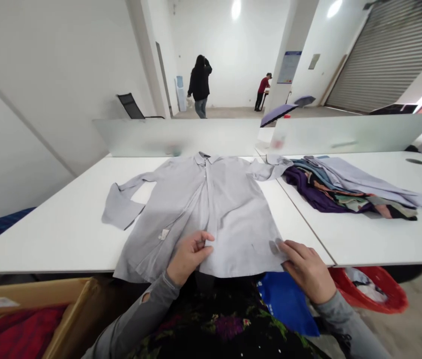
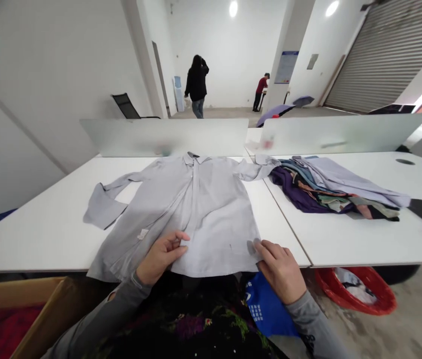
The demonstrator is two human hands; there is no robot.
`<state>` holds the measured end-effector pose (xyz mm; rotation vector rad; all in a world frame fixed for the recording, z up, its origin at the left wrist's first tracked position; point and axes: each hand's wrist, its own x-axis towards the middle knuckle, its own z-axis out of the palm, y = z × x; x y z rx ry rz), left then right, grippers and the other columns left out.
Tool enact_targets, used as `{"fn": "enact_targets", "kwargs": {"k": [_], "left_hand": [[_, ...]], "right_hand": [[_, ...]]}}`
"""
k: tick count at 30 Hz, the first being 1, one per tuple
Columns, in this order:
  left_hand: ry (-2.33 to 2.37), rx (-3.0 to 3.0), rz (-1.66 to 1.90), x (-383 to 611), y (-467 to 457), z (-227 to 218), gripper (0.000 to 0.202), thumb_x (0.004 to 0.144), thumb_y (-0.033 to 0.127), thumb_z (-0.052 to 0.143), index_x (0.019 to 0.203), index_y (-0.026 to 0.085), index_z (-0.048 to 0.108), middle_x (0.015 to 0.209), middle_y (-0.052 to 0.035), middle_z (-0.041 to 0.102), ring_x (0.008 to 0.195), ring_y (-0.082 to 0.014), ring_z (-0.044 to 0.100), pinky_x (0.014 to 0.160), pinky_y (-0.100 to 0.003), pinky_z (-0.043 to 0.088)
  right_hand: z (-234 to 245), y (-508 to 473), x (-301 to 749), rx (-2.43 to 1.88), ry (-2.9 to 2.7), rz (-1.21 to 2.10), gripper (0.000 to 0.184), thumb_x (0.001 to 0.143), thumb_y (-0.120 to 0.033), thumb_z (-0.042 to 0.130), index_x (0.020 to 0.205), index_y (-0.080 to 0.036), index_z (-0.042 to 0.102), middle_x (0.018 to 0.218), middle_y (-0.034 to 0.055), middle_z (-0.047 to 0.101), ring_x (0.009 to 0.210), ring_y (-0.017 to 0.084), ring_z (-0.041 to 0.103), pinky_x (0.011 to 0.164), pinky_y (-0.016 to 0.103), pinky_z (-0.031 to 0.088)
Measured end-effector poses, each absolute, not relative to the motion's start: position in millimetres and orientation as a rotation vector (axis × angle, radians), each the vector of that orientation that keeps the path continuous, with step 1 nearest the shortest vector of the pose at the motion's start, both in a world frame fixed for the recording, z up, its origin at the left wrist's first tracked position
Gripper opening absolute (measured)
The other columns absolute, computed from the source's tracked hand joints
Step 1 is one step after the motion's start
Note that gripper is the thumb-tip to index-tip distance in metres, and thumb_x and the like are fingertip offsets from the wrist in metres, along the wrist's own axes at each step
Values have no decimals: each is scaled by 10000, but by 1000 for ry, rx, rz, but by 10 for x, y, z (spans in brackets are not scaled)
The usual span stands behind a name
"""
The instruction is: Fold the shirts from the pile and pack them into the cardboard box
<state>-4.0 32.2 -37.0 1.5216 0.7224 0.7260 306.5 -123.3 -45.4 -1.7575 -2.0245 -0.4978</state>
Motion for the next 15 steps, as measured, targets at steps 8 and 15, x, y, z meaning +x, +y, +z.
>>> {"fn": "enact_targets", "kwargs": {"k": [8,15], "left_hand": [[901,1984,599,28,302,-344,249,729,183,546,953,167,654,588,69,404,542,-91,396,545,-215,323],[902,2326,491,30,170,-233,184,819,222,557,924,206,707,749,-1,616,694,-144,560,675,-255,413]], "right_hand": [[-704,-1368,3089,-1889,-1659,-1005,274,825,-111,502,1084,-189,544,936,107,653,749,232,609,698,361,464],[-582,-1460,3164,-2036,-1800,-677,262,819,-200,455,1008,-272,621,1048,96,667,817,269,665,625,412,494]]}}
